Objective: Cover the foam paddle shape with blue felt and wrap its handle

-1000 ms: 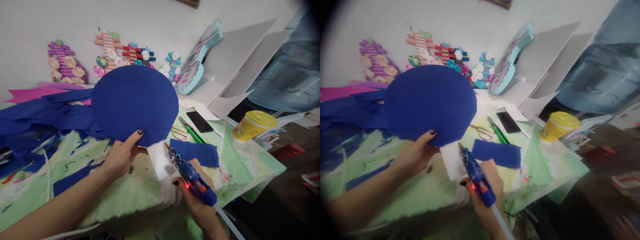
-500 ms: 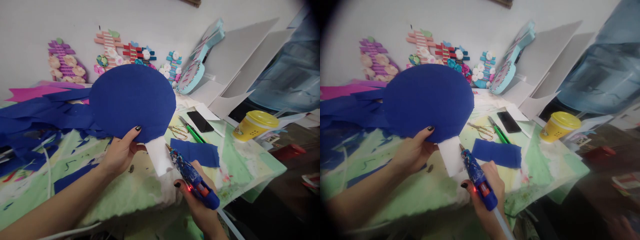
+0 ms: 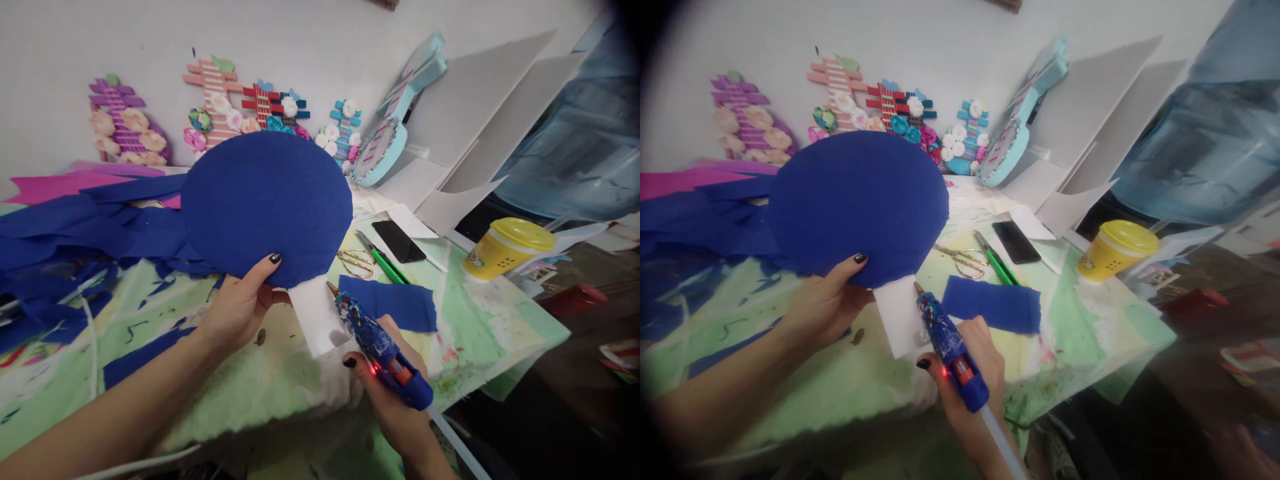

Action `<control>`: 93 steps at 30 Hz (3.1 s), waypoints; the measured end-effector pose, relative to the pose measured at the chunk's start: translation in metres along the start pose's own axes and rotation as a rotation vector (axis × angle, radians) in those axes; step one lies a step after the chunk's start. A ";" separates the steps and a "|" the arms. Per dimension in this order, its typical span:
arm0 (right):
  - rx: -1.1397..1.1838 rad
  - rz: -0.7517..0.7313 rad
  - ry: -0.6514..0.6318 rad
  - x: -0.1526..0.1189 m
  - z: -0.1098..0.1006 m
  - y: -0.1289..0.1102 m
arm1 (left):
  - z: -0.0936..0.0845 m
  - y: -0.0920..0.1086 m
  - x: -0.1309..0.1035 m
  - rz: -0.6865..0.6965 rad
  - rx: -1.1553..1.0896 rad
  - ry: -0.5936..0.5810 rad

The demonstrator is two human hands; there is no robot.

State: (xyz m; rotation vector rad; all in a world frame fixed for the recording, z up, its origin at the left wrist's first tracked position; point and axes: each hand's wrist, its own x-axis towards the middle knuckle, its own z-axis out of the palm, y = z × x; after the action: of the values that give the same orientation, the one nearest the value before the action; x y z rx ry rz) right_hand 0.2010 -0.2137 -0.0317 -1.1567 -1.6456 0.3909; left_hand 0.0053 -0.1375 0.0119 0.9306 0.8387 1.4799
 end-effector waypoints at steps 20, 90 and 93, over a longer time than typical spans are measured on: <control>-0.009 -0.016 0.043 -0.005 -0.003 -0.004 | -0.004 0.003 0.006 0.000 0.000 0.062; 0.019 0.034 -0.121 -0.010 -0.014 -0.005 | -0.010 0.002 0.016 -0.051 -0.009 0.098; 0.036 0.013 -0.098 -0.011 -0.014 -0.004 | -0.009 0.005 0.015 -0.076 -0.033 0.122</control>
State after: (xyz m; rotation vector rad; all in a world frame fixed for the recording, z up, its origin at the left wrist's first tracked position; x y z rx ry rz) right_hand 0.2114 -0.2293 -0.0290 -1.1380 -1.7094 0.4904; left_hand -0.0055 -0.1229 0.0134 0.7811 0.9257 1.4913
